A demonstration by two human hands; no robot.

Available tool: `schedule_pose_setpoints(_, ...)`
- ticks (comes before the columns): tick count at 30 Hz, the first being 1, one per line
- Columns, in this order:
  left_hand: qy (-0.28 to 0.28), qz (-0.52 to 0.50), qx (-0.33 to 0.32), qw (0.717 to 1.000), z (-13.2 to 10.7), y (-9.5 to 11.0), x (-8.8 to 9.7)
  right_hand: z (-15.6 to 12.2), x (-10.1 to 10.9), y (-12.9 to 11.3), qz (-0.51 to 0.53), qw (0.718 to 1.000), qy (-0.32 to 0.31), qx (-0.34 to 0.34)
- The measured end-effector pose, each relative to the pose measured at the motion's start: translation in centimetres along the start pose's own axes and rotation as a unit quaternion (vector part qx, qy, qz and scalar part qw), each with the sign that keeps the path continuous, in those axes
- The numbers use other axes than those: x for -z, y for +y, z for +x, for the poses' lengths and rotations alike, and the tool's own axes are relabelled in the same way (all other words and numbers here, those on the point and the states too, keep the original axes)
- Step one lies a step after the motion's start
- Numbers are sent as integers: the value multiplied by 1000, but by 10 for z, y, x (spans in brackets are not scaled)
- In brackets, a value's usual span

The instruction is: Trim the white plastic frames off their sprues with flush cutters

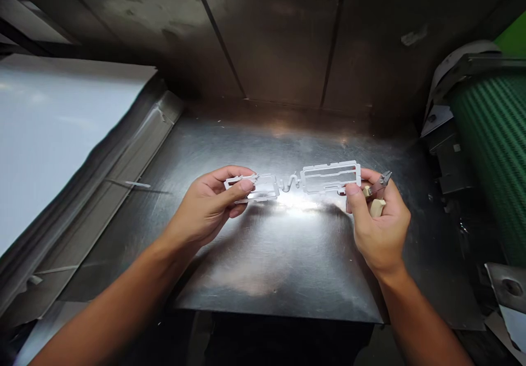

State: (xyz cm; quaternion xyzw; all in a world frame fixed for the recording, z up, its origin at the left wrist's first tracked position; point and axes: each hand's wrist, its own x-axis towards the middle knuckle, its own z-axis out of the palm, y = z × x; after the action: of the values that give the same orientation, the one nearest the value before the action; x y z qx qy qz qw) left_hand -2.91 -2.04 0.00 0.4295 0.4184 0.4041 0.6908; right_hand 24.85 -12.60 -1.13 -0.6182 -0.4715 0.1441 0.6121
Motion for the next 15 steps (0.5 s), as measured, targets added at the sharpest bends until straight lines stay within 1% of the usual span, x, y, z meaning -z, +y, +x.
schedule_pose_setpoints(4,6,-19,1,1000,0,1,-3,-1,3,1,13,1000,-3,-9)
schedule_pose_setpoints(8,29,-61,1,998,2,3,-5,0,5,2,87,995,-44,-26)
schedule_pose_setpoints(12,47,-93,-18,994,5,2,-5,4,2,-3,174,981,-52,-76)
schedule_pose_setpoints(15,49,-100,-28,993,7,-1,-4,6,-1,-10,214,970,-47,-104)
